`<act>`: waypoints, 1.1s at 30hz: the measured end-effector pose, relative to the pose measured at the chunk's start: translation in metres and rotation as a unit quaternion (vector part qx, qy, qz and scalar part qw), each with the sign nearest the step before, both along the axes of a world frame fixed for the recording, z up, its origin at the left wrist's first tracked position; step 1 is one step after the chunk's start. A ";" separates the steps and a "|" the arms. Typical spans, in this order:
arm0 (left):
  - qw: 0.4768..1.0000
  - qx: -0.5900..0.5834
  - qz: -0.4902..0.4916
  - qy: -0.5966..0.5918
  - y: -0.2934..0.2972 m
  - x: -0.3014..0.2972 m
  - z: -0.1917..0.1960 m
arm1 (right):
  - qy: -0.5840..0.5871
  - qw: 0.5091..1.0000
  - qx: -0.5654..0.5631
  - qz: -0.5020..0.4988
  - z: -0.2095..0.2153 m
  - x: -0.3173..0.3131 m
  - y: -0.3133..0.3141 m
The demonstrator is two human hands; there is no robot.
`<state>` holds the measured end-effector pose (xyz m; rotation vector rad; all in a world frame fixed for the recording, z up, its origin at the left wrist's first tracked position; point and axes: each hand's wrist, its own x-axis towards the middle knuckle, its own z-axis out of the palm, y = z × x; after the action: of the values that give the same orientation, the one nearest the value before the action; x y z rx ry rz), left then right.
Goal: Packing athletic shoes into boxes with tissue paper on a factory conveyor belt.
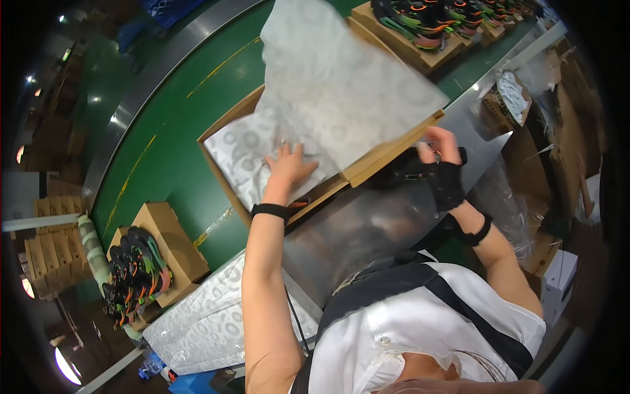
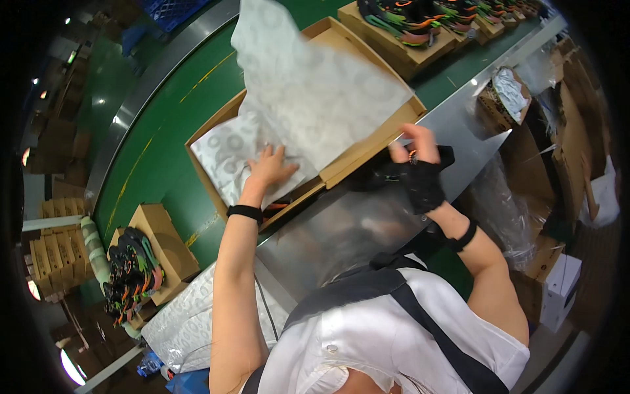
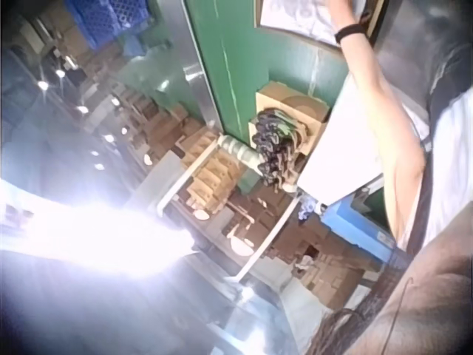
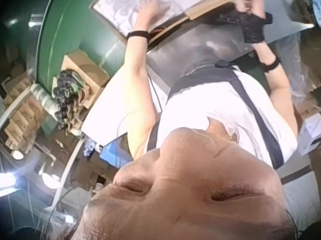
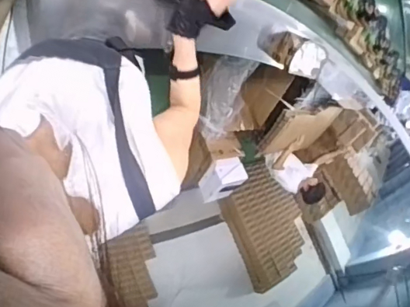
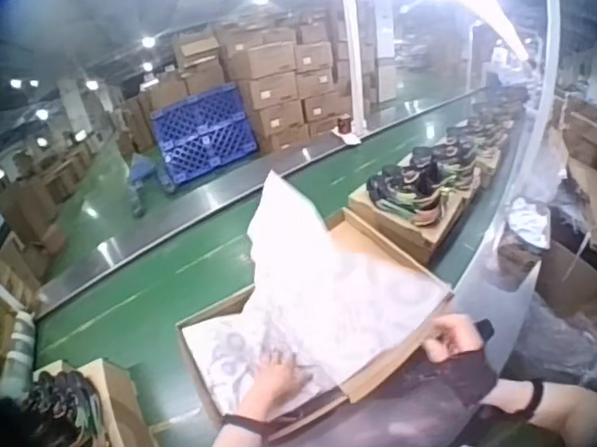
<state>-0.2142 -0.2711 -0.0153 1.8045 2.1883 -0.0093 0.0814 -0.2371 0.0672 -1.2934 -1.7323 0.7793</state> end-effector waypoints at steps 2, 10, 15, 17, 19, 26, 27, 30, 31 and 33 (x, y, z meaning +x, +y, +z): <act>1.000 -0.005 0.020 -0.010 0.004 0.005 -0.004 | -0.130 0.984 0.093 -0.082 -0.006 0.046 0.005; 0.886 0.421 -0.096 -0.170 0.031 0.106 0.115 | -0.318 0.943 0.094 0.006 -0.042 0.072 -0.011; 0.926 0.241 -0.203 -0.207 0.047 0.118 0.101 | -0.290 0.923 0.240 0.081 0.013 0.048 -0.026; 0.903 0.276 -0.194 -0.265 0.026 0.142 0.129 | -0.285 0.913 0.270 0.111 0.032 0.052 -0.027; 0.897 0.256 -0.225 -0.282 -0.004 0.158 0.140 | -0.259 0.901 0.318 0.145 0.048 0.048 -0.028; 0.882 0.330 -0.025 -0.336 -0.065 0.169 0.123 | -0.176 0.853 0.416 0.262 0.093 0.019 -0.051; 0.868 0.328 0.011 -0.374 -0.073 0.167 0.121 | -0.144 0.854 0.416 0.277 0.096 0.015 -0.055; 0.786 0.371 0.151 -0.471 -0.101 0.166 0.111 | -0.052 0.848 0.442 0.288 0.105 -0.001 -0.069; 0.727 0.408 0.204 -0.513 -0.107 0.166 0.111 | -0.007 0.844 0.451 0.288 0.111 -0.004 -0.071; 0.742 0.403 0.184 -0.503 -0.115 0.158 0.126 | 0.077 0.806 0.466 0.356 0.140 0.004 -0.058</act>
<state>-0.0562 -0.3859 0.1109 1.0626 1.6567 1.7744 0.0853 -0.2949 0.2074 0.1088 -2.0449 0.2749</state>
